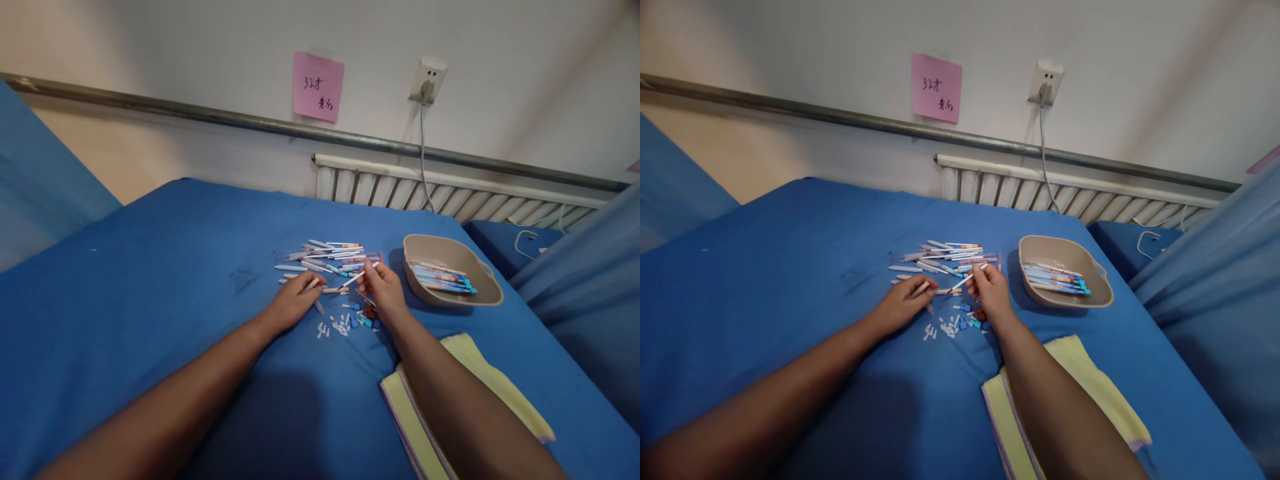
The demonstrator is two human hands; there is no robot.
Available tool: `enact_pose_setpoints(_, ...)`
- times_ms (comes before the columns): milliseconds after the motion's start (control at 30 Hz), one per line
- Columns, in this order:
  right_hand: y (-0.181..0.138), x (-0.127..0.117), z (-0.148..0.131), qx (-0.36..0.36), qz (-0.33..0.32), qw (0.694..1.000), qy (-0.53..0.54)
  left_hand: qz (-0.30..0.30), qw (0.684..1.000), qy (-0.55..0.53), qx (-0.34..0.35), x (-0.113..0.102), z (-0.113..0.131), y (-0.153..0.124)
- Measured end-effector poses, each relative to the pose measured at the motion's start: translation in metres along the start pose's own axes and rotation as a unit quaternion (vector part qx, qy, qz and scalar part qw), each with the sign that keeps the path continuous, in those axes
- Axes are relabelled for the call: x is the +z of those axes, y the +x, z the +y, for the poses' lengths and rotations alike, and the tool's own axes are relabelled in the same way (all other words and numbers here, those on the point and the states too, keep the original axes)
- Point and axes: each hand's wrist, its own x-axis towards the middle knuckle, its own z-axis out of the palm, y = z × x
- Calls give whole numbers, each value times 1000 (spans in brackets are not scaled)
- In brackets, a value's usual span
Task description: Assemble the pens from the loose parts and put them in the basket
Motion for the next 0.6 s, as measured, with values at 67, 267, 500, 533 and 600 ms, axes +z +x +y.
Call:
enact_pose_setpoints(67, -3, 1, -4, -15, 6, 1000, 17, -13, 998, -65, -4, -7, 0, 0)
enact_pose_setpoints(267, -11, 7, -13, -49, 18, 998, 34, -104, 980, -172, -1, -4, 6, -7)
enact_pose_setpoints(500, -16, 11, -20, -48, -30, 998, -9, -137, 969, -204, -16, 1, 7, -10)
enact_pose_setpoints(533, -16, 11, -21, -51, -39, 998, -11, -143, 965, -217, -23, 1, 7, -10)
enact_pose_setpoints(600, -17, 9, -22, -59, -43, 997, -12, -147, 955, -254, -41, 1, 7, -11)
